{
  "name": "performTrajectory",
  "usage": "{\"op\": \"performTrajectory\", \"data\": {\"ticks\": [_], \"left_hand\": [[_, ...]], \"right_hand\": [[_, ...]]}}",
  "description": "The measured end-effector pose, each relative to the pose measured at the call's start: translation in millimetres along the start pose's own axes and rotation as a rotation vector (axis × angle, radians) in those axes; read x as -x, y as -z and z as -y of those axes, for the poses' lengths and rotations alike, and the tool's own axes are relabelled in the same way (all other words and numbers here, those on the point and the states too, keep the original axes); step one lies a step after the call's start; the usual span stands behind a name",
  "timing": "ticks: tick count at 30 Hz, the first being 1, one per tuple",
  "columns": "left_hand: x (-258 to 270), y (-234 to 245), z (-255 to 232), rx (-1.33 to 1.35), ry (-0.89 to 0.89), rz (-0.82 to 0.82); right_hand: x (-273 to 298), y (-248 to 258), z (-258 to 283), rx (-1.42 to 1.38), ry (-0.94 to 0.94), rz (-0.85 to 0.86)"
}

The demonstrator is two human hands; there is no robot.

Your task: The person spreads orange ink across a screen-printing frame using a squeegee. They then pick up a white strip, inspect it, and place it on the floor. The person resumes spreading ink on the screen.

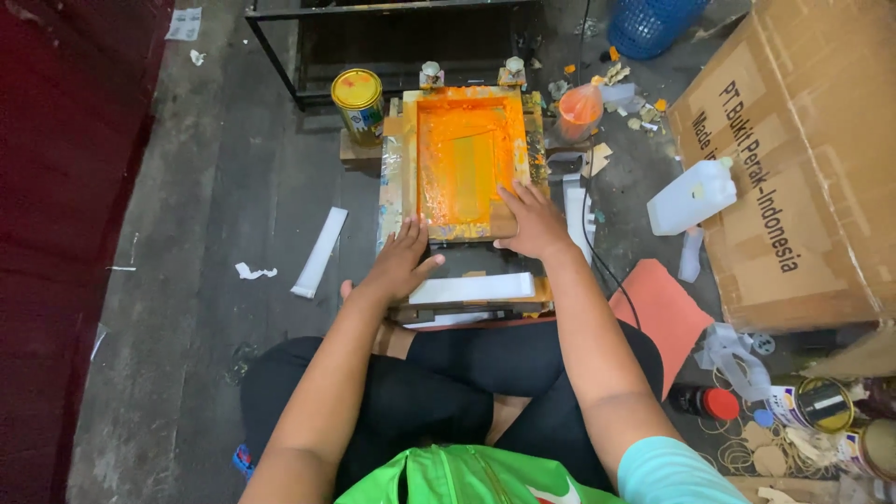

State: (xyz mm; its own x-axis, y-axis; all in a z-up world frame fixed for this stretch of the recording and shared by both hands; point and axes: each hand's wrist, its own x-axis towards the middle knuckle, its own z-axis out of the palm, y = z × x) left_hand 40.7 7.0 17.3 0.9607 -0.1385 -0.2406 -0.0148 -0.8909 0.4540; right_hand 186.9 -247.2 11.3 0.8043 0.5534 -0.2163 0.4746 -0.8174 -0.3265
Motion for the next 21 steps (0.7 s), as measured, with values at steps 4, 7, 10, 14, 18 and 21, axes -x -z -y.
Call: {"op": "performTrajectory", "data": {"ticks": [4,7,10,14,18,21], "left_hand": [[0.6,-10.5,12.0,0.022,0.024,0.028],[6.9,-5.0,9.3,0.045,0.038,0.069],[15.8,8.6,-2.9,0.086,0.064,0.133],[5.9,13.4,-1.4,0.079,0.106,0.192],[-17.1,25.4,4.0,0.008,0.121,0.21],[-43.9,28.5,18.0,-0.035,0.121,0.179]], "right_hand": [[0.7,-8.7,0.3,0.009,-0.048,0.059],[-5.7,-17.3,-6.4,0.106,-0.107,0.124],[5.9,5.1,4.9,0.022,-0.117,0.136],[-0.3,52.7,20.7,-0.018,-0.085,0.249],[-35.7,80.3,25.7,-0.027,-0.002,0.284],[-70.6,74.1,31.8,-0.092,0.013,0.143]]}}
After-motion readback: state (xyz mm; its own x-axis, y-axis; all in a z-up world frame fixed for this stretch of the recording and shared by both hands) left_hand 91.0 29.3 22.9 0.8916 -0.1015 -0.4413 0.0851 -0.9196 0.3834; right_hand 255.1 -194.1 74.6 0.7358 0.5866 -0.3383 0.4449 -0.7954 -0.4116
